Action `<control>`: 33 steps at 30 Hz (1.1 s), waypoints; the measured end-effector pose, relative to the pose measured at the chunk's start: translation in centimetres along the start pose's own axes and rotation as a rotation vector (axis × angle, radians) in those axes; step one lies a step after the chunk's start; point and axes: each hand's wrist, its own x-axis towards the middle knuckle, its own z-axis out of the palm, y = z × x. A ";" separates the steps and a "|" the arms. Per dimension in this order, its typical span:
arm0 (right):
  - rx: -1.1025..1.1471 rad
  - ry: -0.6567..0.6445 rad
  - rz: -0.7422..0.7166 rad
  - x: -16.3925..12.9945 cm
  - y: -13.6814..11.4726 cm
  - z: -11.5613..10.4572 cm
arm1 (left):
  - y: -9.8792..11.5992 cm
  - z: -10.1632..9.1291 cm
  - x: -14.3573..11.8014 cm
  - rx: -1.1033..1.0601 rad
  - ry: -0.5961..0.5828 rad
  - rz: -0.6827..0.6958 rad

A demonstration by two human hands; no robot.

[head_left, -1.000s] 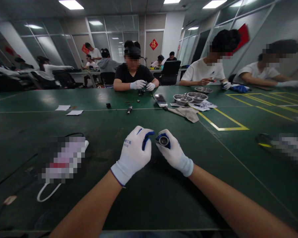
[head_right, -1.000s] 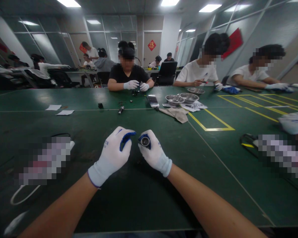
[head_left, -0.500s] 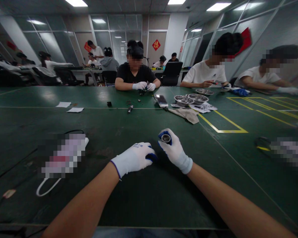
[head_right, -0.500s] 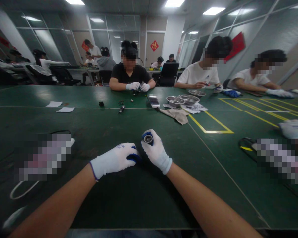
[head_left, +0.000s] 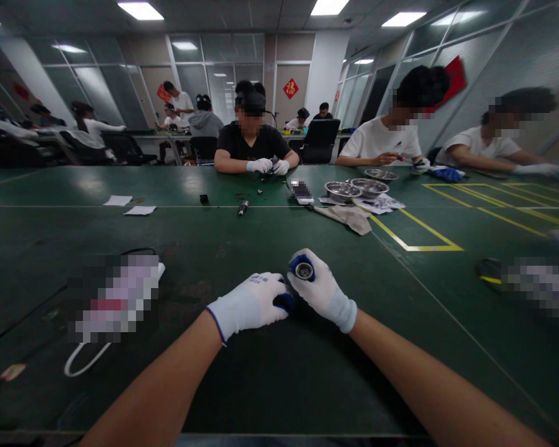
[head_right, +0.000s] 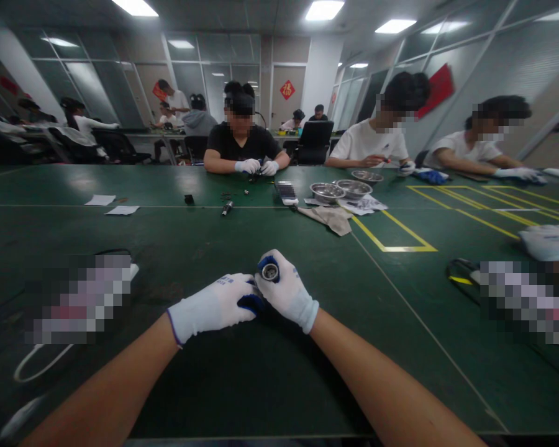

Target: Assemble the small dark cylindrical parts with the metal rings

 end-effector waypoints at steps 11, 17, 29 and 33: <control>-0.010 -0.067 -0.002 0.1 0.6 -0.1 | -0.4 0.4 -0.1 0.050 0.024 -0.027; 0.003 -0.085 0.009 0.4 0.7 -0.5 | -0.3 0.1 -0.4 -0.025 0.013 -0.015; 0.023 -0.085 0.048 0.5 0.9 -0.6 | -0.4 0.5 -0.1 -0.053 -0.031 0.103; 0.025 -0.087 0.056 0.5 1.1 -0.5 | -0.4 0.7 0.0 -0.016 -0.066 0.129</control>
